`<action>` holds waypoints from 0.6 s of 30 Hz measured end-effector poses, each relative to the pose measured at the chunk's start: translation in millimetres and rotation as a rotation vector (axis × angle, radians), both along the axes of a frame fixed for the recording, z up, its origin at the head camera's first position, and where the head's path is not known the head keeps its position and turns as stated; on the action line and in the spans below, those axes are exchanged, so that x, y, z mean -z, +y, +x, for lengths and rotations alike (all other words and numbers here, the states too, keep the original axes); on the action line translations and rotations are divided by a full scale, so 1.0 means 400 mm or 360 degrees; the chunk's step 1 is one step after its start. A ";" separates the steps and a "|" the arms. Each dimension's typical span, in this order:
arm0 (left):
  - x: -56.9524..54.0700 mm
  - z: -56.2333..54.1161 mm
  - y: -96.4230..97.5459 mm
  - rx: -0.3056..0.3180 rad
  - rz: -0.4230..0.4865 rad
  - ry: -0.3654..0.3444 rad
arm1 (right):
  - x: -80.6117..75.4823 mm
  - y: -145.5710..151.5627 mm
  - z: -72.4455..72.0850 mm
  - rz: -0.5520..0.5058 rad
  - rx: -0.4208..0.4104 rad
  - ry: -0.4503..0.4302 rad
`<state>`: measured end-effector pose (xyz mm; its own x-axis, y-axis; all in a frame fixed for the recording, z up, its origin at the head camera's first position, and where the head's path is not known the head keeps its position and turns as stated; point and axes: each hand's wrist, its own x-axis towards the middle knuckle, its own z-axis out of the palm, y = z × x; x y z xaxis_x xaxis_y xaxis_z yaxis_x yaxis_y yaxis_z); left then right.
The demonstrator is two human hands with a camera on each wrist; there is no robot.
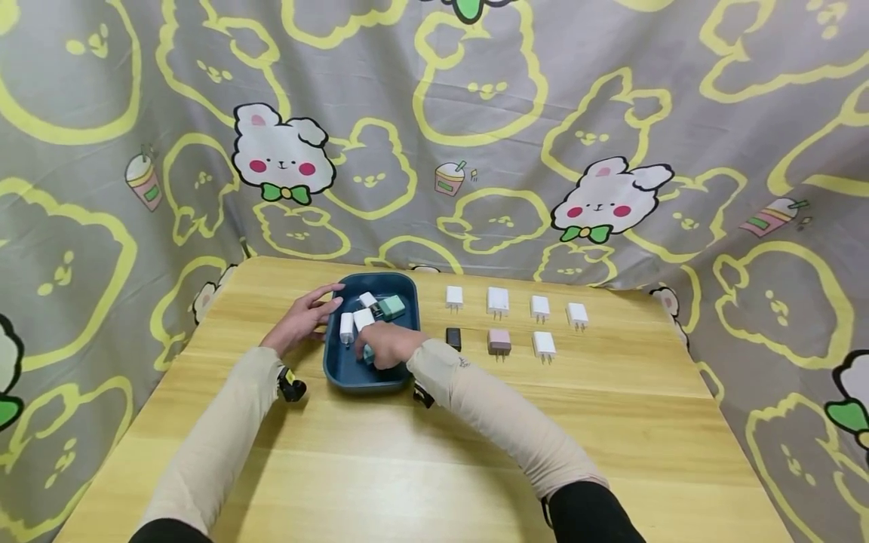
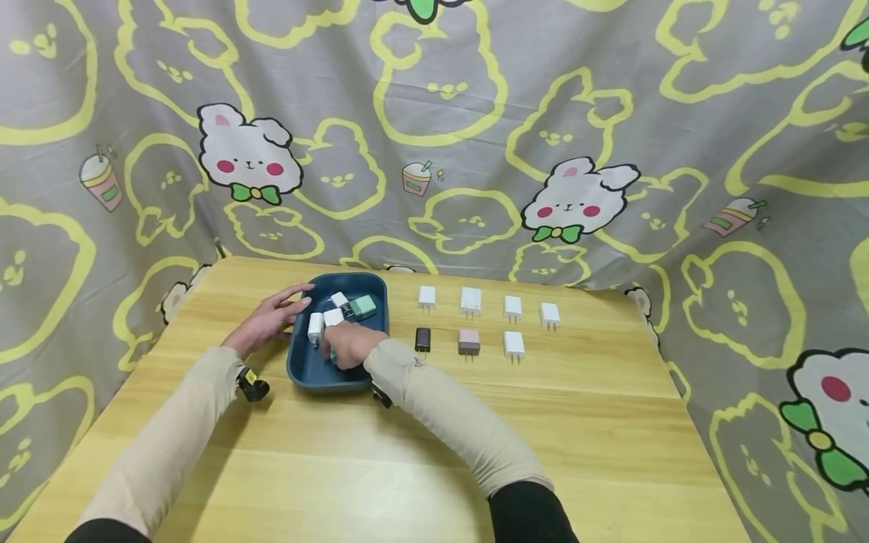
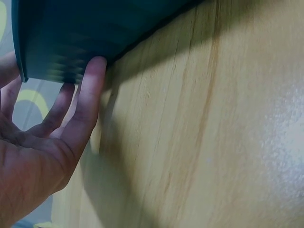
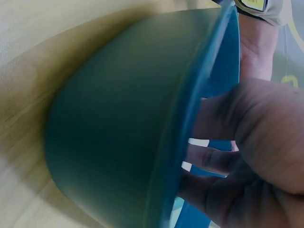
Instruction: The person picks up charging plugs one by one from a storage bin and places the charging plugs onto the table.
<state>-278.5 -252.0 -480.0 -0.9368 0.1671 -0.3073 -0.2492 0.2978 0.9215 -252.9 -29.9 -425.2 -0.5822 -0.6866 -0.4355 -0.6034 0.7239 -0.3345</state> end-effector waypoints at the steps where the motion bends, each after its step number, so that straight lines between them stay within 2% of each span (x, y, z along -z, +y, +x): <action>1: 0.000 0.000 0.001 0.0006 0.0001 -0.0002 | -0.002 0.004 -0.002 -0.0002 0.0006 -0.0001; 9: -0.001 0.003 0.002 -0.0001 -0.0004 0.0002 | -0.026 0.023 -0.011 -0.0126 0.0020 -0.0004; 15: -0.002 0.002 0.004 0.0004 0.0012 -0.0021 | -0.049 0.050 -0.014 -0.0131 0.0014 0.0068; 18: -0.001 0.002 0.001 0.0004 0.0015 -0.0018 | -0.062 0.067 -0.018 -0.0187 0.0009 0.0088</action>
